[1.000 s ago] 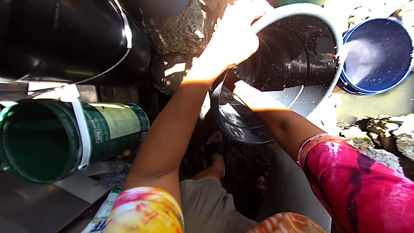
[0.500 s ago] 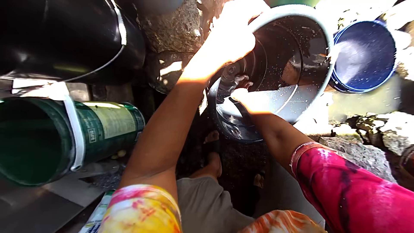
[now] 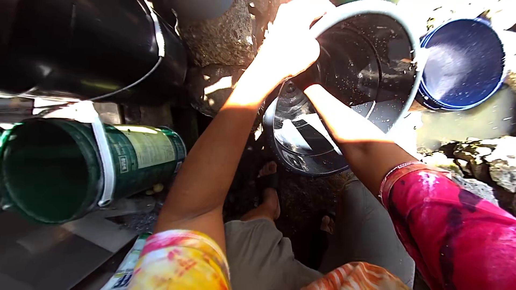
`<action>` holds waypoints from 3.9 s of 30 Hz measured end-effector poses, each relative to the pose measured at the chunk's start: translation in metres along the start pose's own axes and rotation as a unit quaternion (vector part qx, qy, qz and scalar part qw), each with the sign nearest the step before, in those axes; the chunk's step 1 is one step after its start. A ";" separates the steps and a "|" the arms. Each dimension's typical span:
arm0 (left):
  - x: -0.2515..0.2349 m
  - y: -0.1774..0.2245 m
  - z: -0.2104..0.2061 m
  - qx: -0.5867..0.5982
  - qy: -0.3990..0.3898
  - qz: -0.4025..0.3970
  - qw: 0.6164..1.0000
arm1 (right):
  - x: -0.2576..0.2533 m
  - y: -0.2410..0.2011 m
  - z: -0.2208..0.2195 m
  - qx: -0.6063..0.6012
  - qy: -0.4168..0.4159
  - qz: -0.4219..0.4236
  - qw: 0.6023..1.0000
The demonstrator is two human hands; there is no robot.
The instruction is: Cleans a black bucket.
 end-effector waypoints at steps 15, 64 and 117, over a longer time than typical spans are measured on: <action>-0.009 0.019 -0.015 -0.037 -0.037 -0.008 0.999 | 0.061 0.125 -0.074 0.128 -0.367 -0.046 0.920; -0.029 0.018 -0.011 -0.054 0.021 0.011 0.998 | 0.230 -0.065 0.047 -0.349 -0.140 0.018 0.927; 0.014 0.033 -0.045 0.008 -0.035 -0.087 0.996 | 0.137 0.073 -0.079 0.165 -0.316 0.058 0.932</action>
Point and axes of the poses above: each hand's wrist, its own x-axis away from the middle knuckle, its own z-axis out of the back of the hand, y = z × x, the point moved 7 cm from there along -x, towards the middle knuckle, and after that the axes turned 12 degrees about x, right-handed, at the moved point
